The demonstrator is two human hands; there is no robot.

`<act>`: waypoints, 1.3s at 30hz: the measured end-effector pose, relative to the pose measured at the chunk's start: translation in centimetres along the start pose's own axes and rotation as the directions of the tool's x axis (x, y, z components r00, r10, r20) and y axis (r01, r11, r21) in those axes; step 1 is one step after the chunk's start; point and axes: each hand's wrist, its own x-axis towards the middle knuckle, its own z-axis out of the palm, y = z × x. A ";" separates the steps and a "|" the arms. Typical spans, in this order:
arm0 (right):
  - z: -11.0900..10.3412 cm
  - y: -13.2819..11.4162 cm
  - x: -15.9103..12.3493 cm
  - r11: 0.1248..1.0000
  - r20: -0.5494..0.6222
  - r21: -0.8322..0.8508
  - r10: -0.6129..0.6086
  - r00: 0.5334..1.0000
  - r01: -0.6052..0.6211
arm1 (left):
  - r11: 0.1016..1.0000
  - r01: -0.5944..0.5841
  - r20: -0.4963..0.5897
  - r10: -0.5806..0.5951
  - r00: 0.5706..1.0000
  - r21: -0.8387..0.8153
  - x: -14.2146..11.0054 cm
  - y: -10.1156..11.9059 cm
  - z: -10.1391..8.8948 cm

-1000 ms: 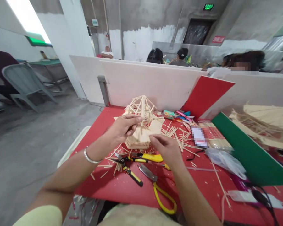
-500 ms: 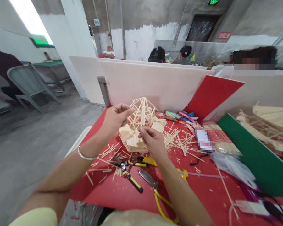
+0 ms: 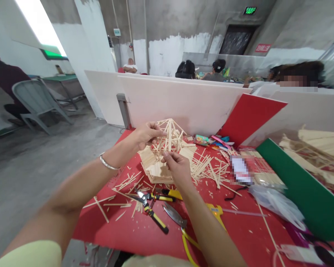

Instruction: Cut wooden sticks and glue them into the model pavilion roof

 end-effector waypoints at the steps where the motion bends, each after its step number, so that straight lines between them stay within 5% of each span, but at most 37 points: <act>1: 0.0 0.1 0.1 1.000 -0.001 0.002 0.001 1.000 -0.001 | 1.000 -0.002 -0.004 0.002 1.000 0.007 0.1 0.0 0.0; 39: -0.1 1.1 1.1 0.973 0.028 0.220 0.070 0.997 -0.075 | 0.997 0.028 0.007 -0.029 1.000 0.074 1.4 1.2 0.5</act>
